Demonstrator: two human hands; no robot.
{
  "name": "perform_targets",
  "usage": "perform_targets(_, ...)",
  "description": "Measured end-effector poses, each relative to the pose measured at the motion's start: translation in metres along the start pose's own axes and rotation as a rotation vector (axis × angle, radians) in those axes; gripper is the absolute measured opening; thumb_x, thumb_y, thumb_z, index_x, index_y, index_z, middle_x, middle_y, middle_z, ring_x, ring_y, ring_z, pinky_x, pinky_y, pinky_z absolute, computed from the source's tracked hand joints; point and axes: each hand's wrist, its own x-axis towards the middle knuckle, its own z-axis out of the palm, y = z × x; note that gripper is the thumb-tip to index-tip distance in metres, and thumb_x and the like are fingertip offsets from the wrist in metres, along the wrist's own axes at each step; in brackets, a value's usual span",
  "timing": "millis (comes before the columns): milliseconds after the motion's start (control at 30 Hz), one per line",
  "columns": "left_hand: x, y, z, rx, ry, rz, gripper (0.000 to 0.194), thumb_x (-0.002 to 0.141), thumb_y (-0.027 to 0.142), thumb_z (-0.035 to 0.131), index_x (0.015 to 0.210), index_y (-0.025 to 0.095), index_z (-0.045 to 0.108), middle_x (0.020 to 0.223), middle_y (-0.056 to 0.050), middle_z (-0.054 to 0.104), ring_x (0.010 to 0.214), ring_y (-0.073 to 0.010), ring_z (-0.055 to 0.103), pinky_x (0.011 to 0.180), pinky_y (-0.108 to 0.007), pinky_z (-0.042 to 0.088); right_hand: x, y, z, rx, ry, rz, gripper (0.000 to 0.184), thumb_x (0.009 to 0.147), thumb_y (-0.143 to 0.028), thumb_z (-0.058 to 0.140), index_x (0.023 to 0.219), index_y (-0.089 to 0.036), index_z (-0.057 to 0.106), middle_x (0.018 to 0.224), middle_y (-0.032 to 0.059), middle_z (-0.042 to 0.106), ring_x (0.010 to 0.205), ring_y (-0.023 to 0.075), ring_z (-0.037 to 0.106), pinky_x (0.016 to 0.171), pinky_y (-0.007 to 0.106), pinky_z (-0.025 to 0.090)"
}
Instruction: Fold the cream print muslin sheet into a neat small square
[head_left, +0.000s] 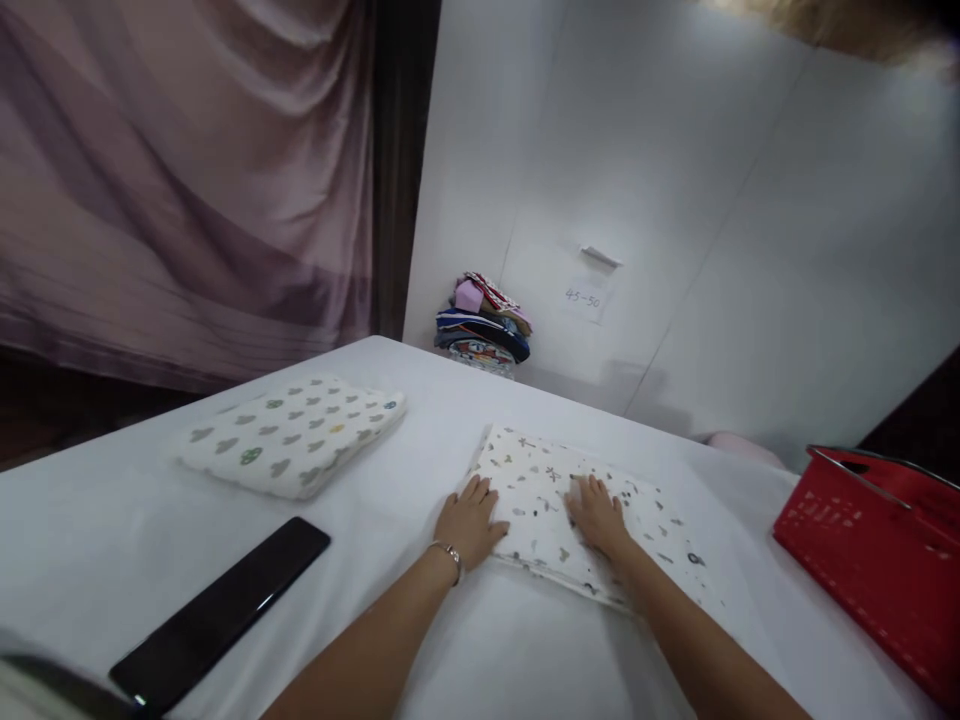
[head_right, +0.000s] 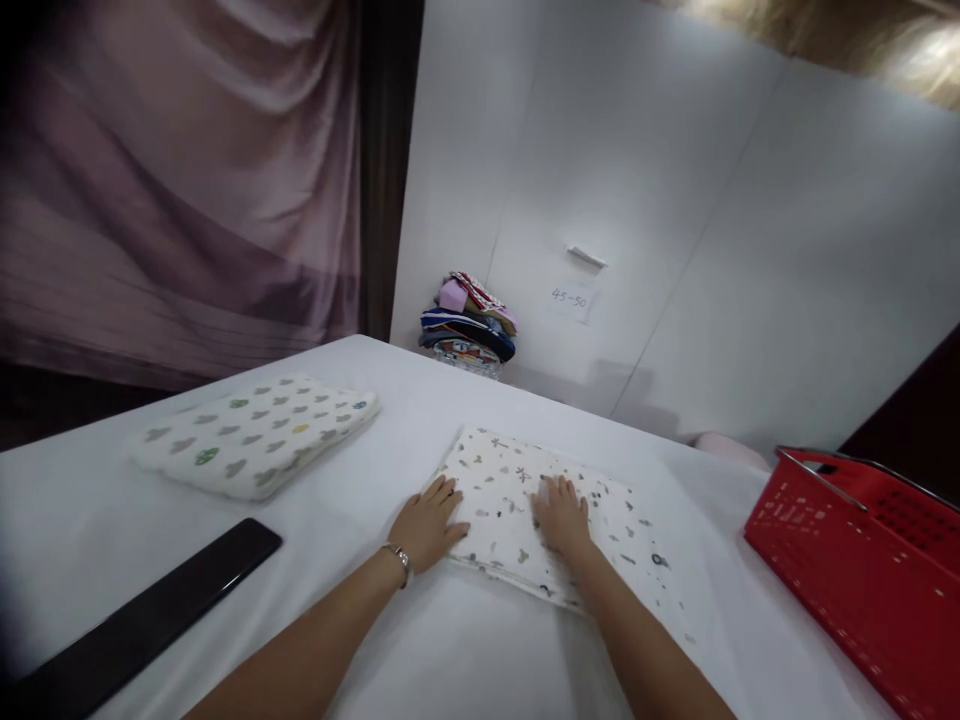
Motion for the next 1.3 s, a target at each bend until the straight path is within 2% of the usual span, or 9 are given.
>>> perform_targets(100, -0.001, -0.003, -0.007, -0.041, 0.112, -0.056, 0.048, 0.084, 0.048, 0.033, 0.122, 0.020, 0.046, 0.141, -0.005, 0.034, 0.132, -0.0211, 0.020, 0.100, -0.037, 0.030, -0.020, -0.025, 0.006, 0.004, 0.018, -0.170, 0.062, 0.087, -0.054, 0.018, 0.141, -0.022, 0.021, 0.149, 0.0031, 0.011, 0.136, 0.0209, 0.005, 0.107, 0.044, 0.008)
perform_targets(200, 0.000, -0.010, -0.013, -0.036, 0.158, -0.158, 0.039, 0.086, 0.041, 0.032, 0.112, 0.019, 0.051, 0.124, -0.008, 0.051, 0.118, -0.0217, 0.041, 0.092, -0.034, 0.037, -0.039, -0.041, 0.013, -0.003, -0.032, -0.283, 0.063, 0.088, -0.055, 0.015, 0.141, -0.022, 0.022, 0.149, 0.0014, 0.010, 0.136, 0.0192, 0.003, 0.108, 0.042, 0.005)
perform_targets(300, 0.003, -0.018, -0.015, -0.005, 0.116, -0.265, 0.032, 0.083, 0.037, 0.038, 0.100, 0.017, 0.056, 0.104, -0.009, 0.060, 0.100, -0.0231, 0.053, 0.083, -0.034, 0.042, -0.044, -0.045, 0.010, 0.012, -0.082, -0.271, 0.064, 0.088, -0.055, 0.016, 0.141, -0.020, 0.023, 0.148, 0.0033, 0.011, 0.136, 0.0204, 0.006, 0.108, 0.043, 0.007)
perform_targets(467, 0.006, -0.025, -0.014, -0.031, 0.032, -0.361, 0.033, 0.081, 0.041, 0.041, 0.094, 0.016, 0.058, 0.099, -0.011, 0.062, 0.089, -0.0238, 0.059, 0.075, -0.034, 0.045, -0.041, -0.054, 0.004, 0.042, -0.030, -0.343, 0.067, 0.086, -0.058, 0.016, 0.142, -0.020, 0.019, 0.149, 0.0029, 0.007, 0.136, 0.0206, 0.001, 0.108, 0.042, 0.004)
perform_targets(633, 0.007, -0.027, -0.014, -0.057, -0.007, -0.384, 0.034, 0.079, 0.041, 0.044, 0.096, 0.016, 0.057, 0.095, -0.011, 0.064, 0.091, -0.0253, 0.060, 0.074, -0.034, 0.045, -0.036, -0.061, 0.007, 0.064, -0.156, -0.394, 0.068, 0.086, -0.060, 0.016, 0.141, -0.019, 0.021, 0.148, 0.0029, 0.010, 0.136, 0.0208, 0.004, 0.108, 0.042, 0.005)
perform_targets(800, 0.010, -0.029, -0.013, -0.103, -0.027, -0.422, 0.037, 0.076, 0.041, 0.047, 0.100, 0.014, 0.057, 0.095, -0.012, 0.065, 0.092, -0.0262, 0.060, 0.076, -0.035, 0.045, 0.000, -0.074, -0.008, 0.161, -0.126, -0.401, 0.065, 0.085, -0.055, 0.032, 0.139, -0.020, 0.026, 0.146, 0.0051, 0.021, 0.134, 0.0228, 0.014, 0.107, 0.043, 0.014)
perform_targets(967, 0.011, -0.032, -0.015, -0.141, -0.068, -0.445, 0.039, 0.074, 0.042, 0.048, 0.096, 0.014, 0.061, 0.097, -0.015, 0.065, 0.093, -0.0267, 0.060, 0.076, -0.035, 0.044, 0.063, -0.103, -0.025, 0.198, -0.002, -0.380, 0.052, 0.084, -0.035, 0.043, 0.132, -0.017, 0.041, 0.136, 0.0075, 0.042, 0.123, 0.0225, 0.040, 0.102, 0.035, 0.031)
perform_targets(1067, 0.009, -0.033, -0.017, -0.148, -0.080, -0.441, 0.039, 0.074, 0.042, 0.047, 0.096, 0.014, 0.063, 0.097, -0.015, 0.065, 0.093, -0.0264, 0.060, 0.077, -0.035, 0.044, 0.099, -0.120, -0.030, 0.167, 0.038, -0.375, 0.046, 0.083, -0.022, 0.042, 0.129, -0.017, 0.045, 0.132, 0.0073, 0.047, 0.122, 0.0224, 0.042, 0.102, 0.036, 0.031)
perform_targets(1300, 0.006, -0.029, -0.016, -0.156, -0.033, -0.425, 0.040, 0.074, 0.041, 0.045, 0.098, 0.012, 0.061, 0.096, -0.014, 0.065, 0.092, -0.0279, 0.060, 0.077, -0.037, 0.045, 0.153, -0.149, -0.029, 0.040, -0.052, -0.481, 0.048, 0.080, -0.017, 0.054, 0.128, -0.015, 0.046, 0.125, 0.0141, 0.052, 0.113, 0.0256, 0.050, 0.097, 0.040, 0.038)
